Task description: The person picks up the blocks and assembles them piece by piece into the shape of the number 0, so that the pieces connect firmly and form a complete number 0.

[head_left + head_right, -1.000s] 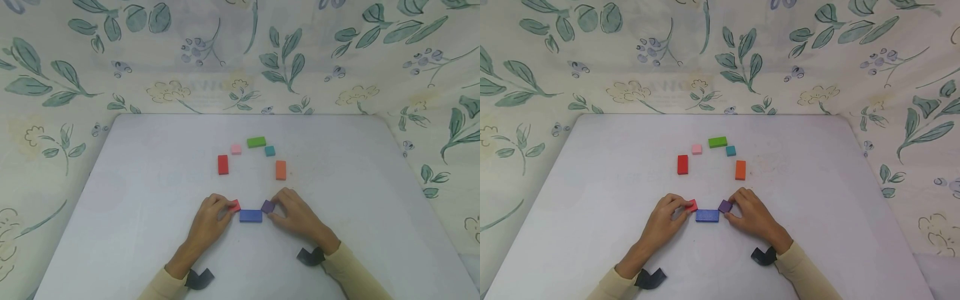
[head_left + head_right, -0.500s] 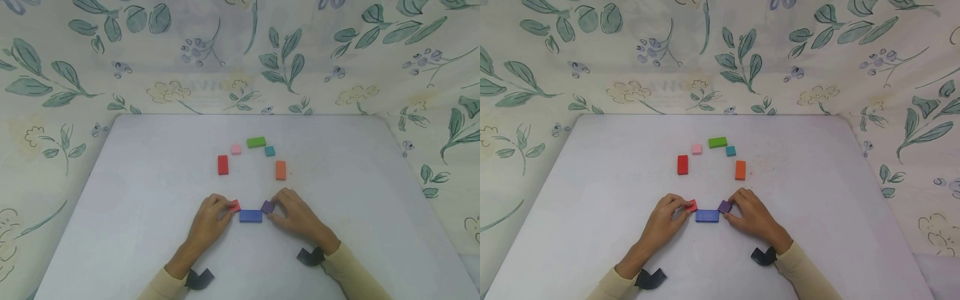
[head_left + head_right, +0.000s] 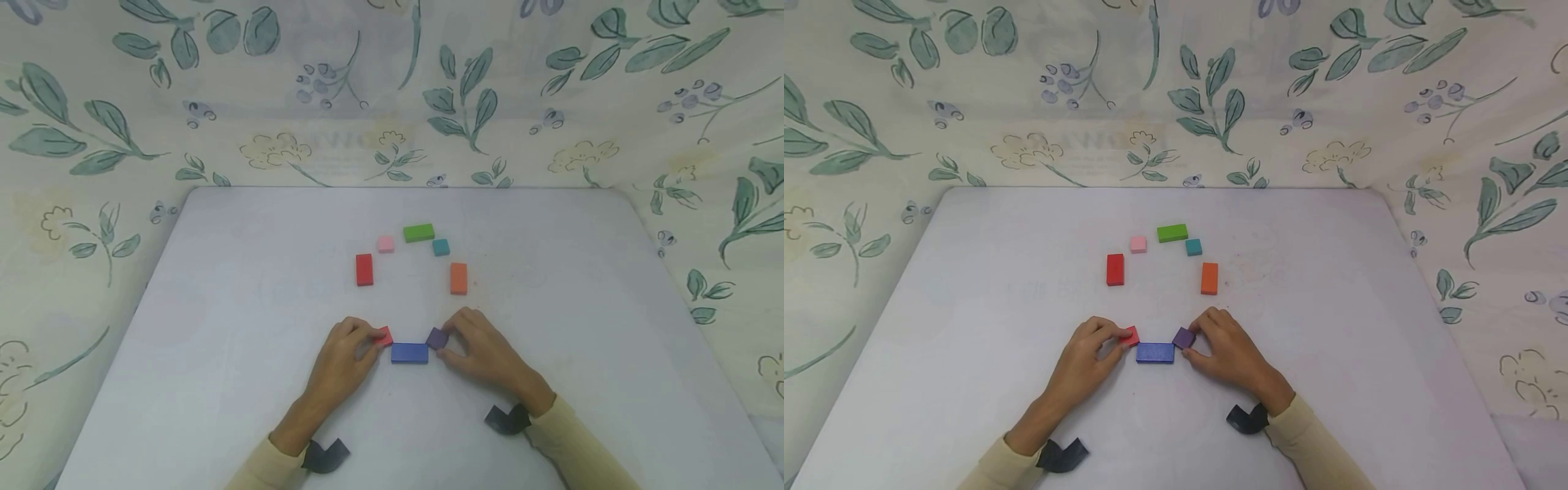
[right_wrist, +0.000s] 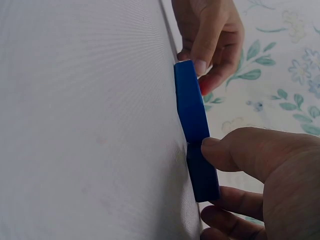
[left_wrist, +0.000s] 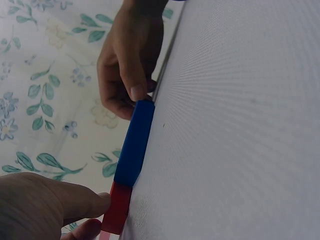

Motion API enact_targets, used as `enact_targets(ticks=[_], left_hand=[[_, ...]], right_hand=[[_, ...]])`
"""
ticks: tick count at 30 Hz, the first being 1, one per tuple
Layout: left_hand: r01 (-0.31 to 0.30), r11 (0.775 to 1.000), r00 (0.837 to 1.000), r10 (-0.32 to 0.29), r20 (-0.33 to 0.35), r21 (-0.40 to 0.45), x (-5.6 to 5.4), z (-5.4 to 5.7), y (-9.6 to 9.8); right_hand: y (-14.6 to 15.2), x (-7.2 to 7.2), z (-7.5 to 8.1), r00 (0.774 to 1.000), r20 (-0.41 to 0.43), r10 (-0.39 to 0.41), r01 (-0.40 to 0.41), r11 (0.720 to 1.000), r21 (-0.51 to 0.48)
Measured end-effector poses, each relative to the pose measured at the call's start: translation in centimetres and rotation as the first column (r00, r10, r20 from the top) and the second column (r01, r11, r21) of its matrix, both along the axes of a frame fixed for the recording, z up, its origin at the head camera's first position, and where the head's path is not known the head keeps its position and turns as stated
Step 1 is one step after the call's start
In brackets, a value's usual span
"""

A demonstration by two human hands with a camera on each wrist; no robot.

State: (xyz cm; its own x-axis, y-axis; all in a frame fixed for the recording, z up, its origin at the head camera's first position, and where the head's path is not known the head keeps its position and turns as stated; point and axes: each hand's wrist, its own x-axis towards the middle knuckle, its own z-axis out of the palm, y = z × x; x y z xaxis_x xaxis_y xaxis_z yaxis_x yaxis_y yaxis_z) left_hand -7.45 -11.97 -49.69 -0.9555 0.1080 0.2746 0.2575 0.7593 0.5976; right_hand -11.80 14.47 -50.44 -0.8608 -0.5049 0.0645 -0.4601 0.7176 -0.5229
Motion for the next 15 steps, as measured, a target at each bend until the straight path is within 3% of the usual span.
enact_targets(ticks=[15], left_hand=[[-0.006, 1.000, 1.000, 0.006, 0.010, -0.006, 0.02, -0.06, 0.05]], right_hand=[[0.02, 0.05, 0.06, 1.000, -0.007, 0.009, -0.009, 1.000, -0.003]])
